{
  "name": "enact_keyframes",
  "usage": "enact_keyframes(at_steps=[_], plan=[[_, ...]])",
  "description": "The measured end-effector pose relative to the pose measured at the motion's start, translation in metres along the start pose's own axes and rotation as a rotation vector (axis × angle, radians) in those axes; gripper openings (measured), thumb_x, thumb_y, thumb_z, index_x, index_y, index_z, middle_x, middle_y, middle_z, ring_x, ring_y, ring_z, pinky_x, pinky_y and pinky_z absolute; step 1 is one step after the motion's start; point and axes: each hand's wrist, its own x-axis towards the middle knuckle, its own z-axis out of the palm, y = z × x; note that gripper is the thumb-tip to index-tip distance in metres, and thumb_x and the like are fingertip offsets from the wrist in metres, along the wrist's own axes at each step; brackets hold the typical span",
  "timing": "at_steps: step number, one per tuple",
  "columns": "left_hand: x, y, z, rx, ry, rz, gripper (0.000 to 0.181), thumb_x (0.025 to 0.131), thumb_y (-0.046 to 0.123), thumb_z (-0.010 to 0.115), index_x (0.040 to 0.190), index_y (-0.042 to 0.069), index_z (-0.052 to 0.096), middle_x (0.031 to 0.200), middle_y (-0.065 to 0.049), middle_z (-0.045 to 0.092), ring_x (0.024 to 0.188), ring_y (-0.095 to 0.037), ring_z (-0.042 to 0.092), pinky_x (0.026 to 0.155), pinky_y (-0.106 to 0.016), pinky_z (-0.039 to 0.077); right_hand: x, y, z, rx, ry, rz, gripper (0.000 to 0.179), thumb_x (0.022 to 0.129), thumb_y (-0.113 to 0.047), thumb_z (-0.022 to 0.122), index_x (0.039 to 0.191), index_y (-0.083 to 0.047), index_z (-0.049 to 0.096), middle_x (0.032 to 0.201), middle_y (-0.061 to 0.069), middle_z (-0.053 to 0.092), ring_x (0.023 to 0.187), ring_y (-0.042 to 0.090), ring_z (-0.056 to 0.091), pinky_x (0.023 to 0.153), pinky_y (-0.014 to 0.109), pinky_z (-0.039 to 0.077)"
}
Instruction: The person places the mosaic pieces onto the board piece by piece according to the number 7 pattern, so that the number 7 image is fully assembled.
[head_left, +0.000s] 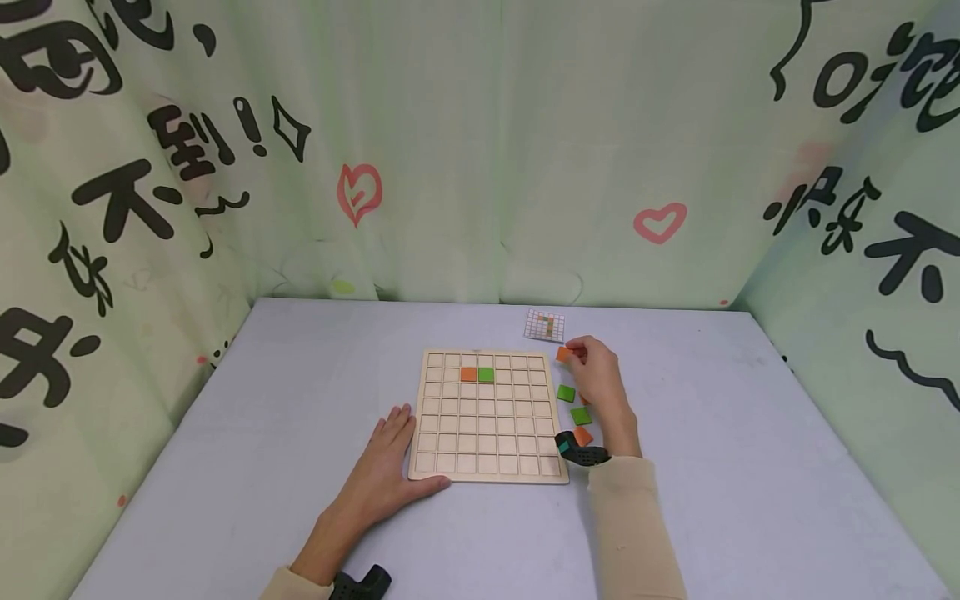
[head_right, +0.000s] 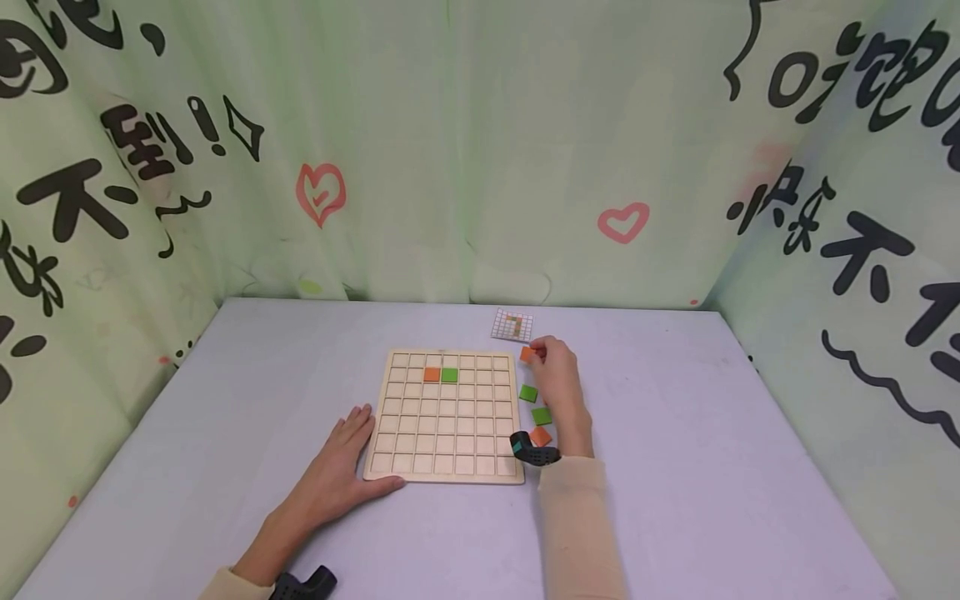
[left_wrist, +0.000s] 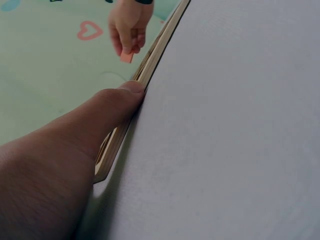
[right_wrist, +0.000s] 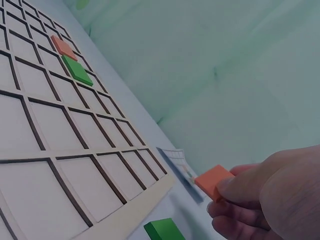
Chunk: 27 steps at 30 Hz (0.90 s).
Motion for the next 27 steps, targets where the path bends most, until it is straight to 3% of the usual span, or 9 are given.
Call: enact_keyframes(at_steps=[27], plan=[[0.000,0.000,0.000,0.008,-0.009,-0.013,0.111,0.075,0.065,0.077,0.153,-0.002,0.036,0.164,-0.018,0.030,0.156,-0.032,0.021,0.128,-0.050,0.020,-0.003,-0.018,0.015,-0.015,-0.062,-0.109,0.026,0.103,-0.010,0.054,0.124,0.002,0.062,0.116,0.020,0.065,0.103,0.032,0.062,0.087,0.044,0.056]])
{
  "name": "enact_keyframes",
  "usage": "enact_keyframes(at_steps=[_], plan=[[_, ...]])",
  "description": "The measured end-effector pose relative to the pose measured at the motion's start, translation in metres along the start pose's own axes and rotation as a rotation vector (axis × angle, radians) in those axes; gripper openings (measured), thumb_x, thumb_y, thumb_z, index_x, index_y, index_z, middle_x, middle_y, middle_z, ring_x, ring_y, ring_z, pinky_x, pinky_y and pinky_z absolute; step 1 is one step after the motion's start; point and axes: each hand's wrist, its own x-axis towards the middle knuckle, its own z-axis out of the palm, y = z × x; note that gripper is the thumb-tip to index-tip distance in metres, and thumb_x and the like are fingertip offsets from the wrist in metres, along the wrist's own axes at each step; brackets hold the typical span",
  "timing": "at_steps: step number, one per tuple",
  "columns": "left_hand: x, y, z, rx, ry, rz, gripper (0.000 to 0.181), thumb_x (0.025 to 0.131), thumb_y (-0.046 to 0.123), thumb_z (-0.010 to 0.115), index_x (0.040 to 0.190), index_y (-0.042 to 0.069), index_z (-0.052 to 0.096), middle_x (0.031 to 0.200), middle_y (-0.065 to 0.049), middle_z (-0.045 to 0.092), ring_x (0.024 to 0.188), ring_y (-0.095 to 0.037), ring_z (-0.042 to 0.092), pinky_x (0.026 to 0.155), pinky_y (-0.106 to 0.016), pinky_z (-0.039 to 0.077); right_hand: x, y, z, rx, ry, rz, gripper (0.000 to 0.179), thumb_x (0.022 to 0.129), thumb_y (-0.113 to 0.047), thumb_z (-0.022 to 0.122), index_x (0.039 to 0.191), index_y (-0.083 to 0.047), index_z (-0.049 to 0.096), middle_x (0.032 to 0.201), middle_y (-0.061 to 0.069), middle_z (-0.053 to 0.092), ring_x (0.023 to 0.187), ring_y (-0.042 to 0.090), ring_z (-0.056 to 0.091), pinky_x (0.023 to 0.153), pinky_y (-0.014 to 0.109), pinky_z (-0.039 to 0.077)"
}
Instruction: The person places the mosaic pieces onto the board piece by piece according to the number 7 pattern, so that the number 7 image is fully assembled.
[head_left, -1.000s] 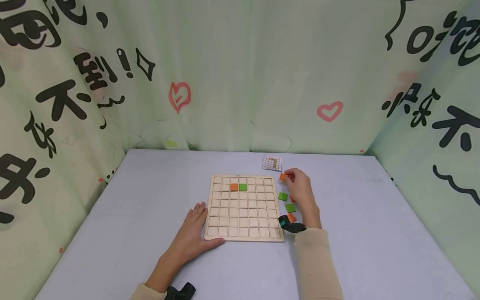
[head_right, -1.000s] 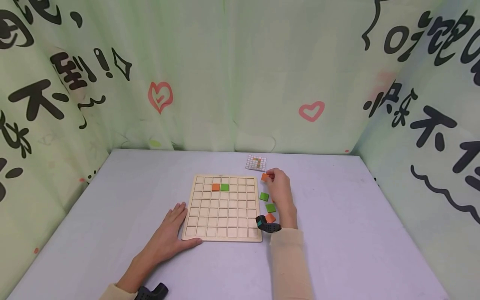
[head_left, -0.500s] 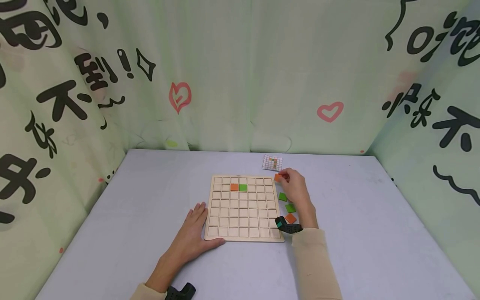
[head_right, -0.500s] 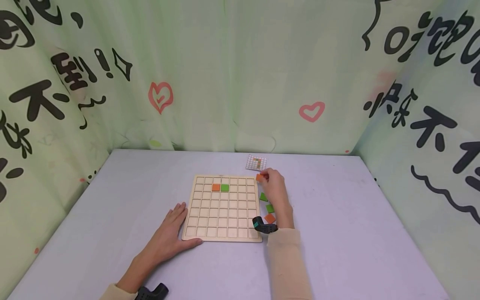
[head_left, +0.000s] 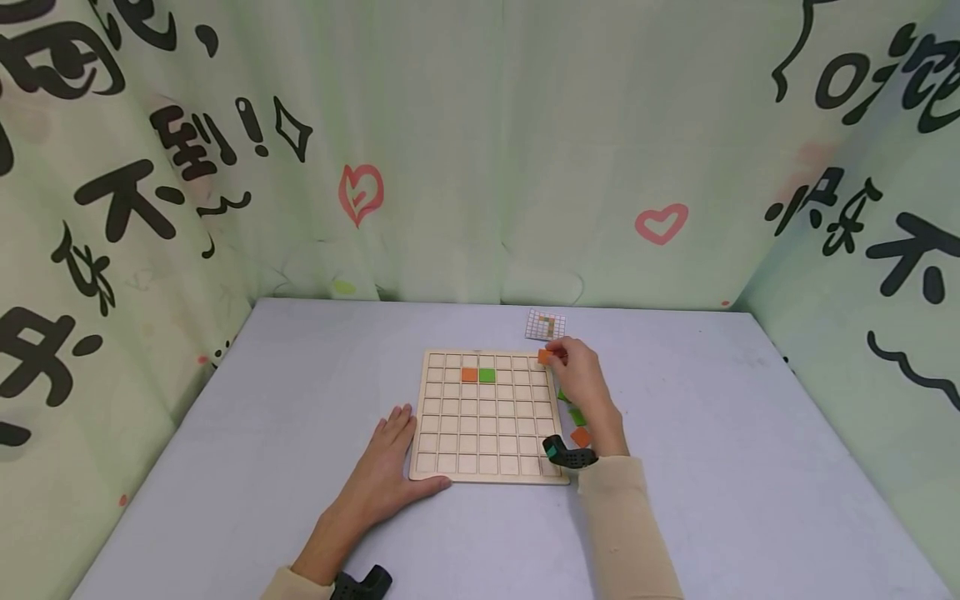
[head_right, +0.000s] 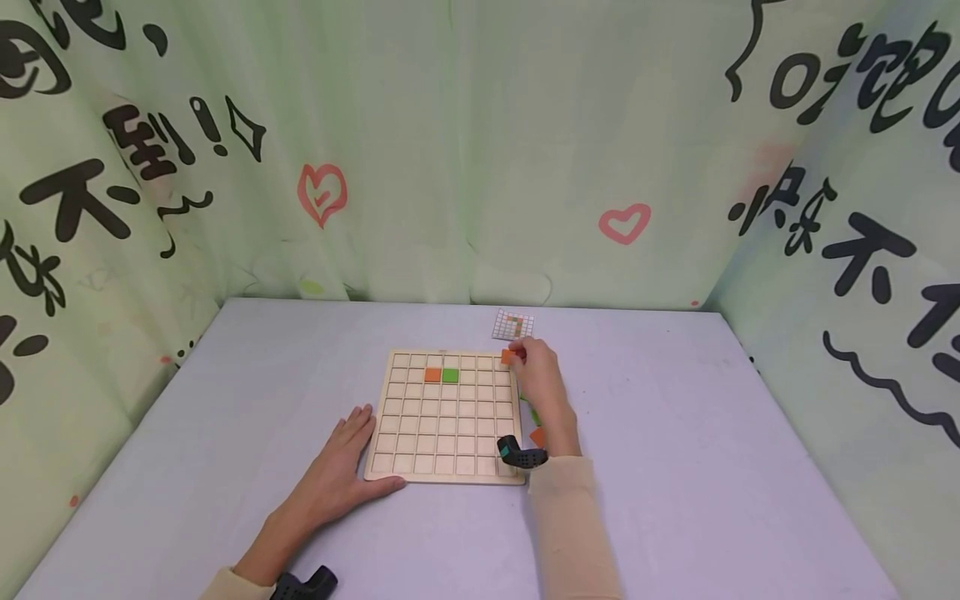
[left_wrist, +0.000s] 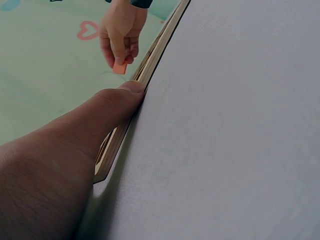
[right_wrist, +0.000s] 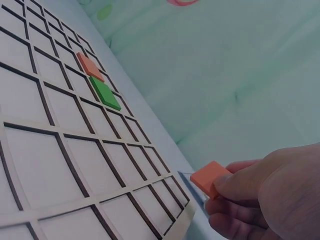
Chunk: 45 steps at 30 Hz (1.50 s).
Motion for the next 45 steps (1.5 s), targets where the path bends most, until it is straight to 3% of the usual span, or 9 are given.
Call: enact_keyframes(at_steps=[34,45], plan=[[-0.001,0.000,0.001,-0.015,0.001,0.017,0.110,0.074,0.062,0.078,0.152,-0.004,0.037,0.163,-0.019,0.031,0.155,-0.034,0.022,0.128,-0.049,0.019,-0.001,-0.014,0.019,-0.025,-0.078,-0.046,0.021,0.102,-0.010,0.057,0.119,-0.001,0.065,0.110,0.014,0.067,0.097,0.026,0.062,0.084,0.041,0.055],[0.000,0.000,0.001,-0.009,-0.003,0.016,0.110,0.074,0.063,0.078,0.152,-0.003,0.037,0.163,-0.019,0.030,0.155,-0.034,0.021,0.129,-0.049,0.018,0.001,-0.016,0.026,-0.052,-0.108,-0.059,0.022,0.101,-0.010,0.057,0.120,-0.001,0.065,0.115,0.015,0.067,0.103,0.027,0.064,0.089,0.043,0.056]])
